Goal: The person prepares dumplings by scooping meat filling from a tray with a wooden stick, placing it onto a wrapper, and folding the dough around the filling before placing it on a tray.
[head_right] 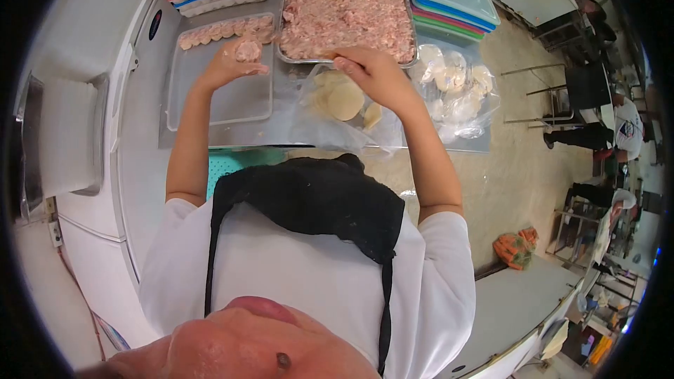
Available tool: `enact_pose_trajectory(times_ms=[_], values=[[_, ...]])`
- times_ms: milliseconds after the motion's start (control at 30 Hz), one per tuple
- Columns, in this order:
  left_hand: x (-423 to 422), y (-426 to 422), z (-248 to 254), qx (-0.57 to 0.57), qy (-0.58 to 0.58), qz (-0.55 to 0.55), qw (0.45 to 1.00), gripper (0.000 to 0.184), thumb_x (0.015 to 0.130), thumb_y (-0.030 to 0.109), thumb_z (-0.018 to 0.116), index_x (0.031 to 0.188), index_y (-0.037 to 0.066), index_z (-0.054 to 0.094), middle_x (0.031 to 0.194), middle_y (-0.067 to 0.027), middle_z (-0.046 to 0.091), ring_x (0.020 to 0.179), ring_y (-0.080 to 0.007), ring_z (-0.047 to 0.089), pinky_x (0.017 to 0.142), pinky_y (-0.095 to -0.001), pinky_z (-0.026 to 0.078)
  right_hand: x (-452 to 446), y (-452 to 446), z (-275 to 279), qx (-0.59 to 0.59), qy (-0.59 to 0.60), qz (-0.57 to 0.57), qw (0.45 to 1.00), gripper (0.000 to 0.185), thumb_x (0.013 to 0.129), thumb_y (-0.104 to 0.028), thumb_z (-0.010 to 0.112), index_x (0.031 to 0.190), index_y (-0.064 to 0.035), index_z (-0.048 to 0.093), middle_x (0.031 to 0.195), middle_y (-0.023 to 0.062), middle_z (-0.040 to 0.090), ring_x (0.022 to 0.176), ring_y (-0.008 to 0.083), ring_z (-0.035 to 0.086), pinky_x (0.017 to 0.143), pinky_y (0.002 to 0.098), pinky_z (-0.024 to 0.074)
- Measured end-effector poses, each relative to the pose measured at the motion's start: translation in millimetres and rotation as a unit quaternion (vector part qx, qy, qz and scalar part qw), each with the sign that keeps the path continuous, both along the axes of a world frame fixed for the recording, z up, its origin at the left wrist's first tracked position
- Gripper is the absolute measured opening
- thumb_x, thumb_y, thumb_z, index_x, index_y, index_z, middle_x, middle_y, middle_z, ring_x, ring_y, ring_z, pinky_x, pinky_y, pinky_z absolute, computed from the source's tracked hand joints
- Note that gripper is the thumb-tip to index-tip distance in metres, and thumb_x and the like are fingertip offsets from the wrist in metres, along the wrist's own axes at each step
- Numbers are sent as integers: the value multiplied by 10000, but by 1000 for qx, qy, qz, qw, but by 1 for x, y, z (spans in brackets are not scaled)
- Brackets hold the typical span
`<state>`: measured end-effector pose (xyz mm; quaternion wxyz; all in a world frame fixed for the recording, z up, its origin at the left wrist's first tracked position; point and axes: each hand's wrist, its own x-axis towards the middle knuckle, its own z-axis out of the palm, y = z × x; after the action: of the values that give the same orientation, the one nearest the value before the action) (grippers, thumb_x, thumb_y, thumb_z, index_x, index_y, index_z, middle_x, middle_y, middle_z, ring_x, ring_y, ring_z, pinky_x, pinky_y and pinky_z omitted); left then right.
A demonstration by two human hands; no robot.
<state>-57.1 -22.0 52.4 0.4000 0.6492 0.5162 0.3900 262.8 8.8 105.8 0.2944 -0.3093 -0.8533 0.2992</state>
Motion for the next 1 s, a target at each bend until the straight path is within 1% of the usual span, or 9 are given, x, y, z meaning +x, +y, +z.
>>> enact_pose_trajectory(times_ms=[133,233,333,433,533,633,733,833,1000], values=[[-71,13,-59,-38,0,40,998,449,745,53,718,1167,51,562,971,-22,620,872,-96,589,730,-251,500,16,-12,-28,-219,63,-136,964,286,948,-232,555,1129,-30,645,689,-3,553,650,82,519,580,244,421],[-95,26,-80,-49,119,79,988,492,730,78,724,1187,57,542,977,-48,629,904,-135,594,757,-271,497,29,-27,-43,-305,131,-169,928,296,956,-250,547,1118,-25,650,635,-53,461,549,23,419,480,195,338],[-98,42,-102,72,221,161,959,492,733,147,722,1180,57,537,1000,-91,634,950,-213,608,801,-317,492,36,-46,-53,-324,151,-212,909,317,966,-259,527,1160,-30,628,618,-70,411,480,13,322,423,179,237],[-86,49,-106,79,237,237,939,607,753,207,696,1289,49,460,1164,-183,603,1021,-343,605,849,-400,486,47,-60,-59,-317,160,-246,902,317,966,-256,526,1159,-27,627,617,-71,413,477,12,321,419,182,233],[-81,58,-110,-12,290,249,924,733,782,225,671,1406,64,321,1229,-195,573,1076,-364,576,883,-418,472,53,-74,-57,-320,168,-290,886,320,965,-260,528,1160,-26,625,618,-70,416,479,11,324,421,181,234],[-76,67,-112,71,262,248,930,823,788,208,671,1460,72,216,1257,-203,555,1103,-362,560,905,-419,462,59,-80,-57,-318,175,-295,884,320,963,-258,533,1165,-27,624,625,-69,423,482,11,330,425,178,240],[-67,80,-107,54,327,243,912,885,780,180,701,1485,125,168,1297,-170,541,1124,-353,558,946,-402,438,61,-82,-57,-321,160,-302,883,308,958,-242,544,1166,-30,623,637,-71,436,488,7,340,433,173,249],[-69,78,-104,118,269,186,938,832,771,125,679,1467,100,224,1260,-197,552,1121,-363,547,927,-412,449,65,-76,-56,-343,177,-278,880,283,931,-223,593,1139,-38,644,643,-73,455,510,11,364,445,177,283],[-89,77,-130,97,233,220,942,770,755,88,669,1438,103,313,1281,-187,537,1152,-353,525,947,-411,434,69,-49,-56,-312,102,-256,909,293,932,-221,591,1159,-40,630,665,-79,455,544,12,364,464,177,288]])
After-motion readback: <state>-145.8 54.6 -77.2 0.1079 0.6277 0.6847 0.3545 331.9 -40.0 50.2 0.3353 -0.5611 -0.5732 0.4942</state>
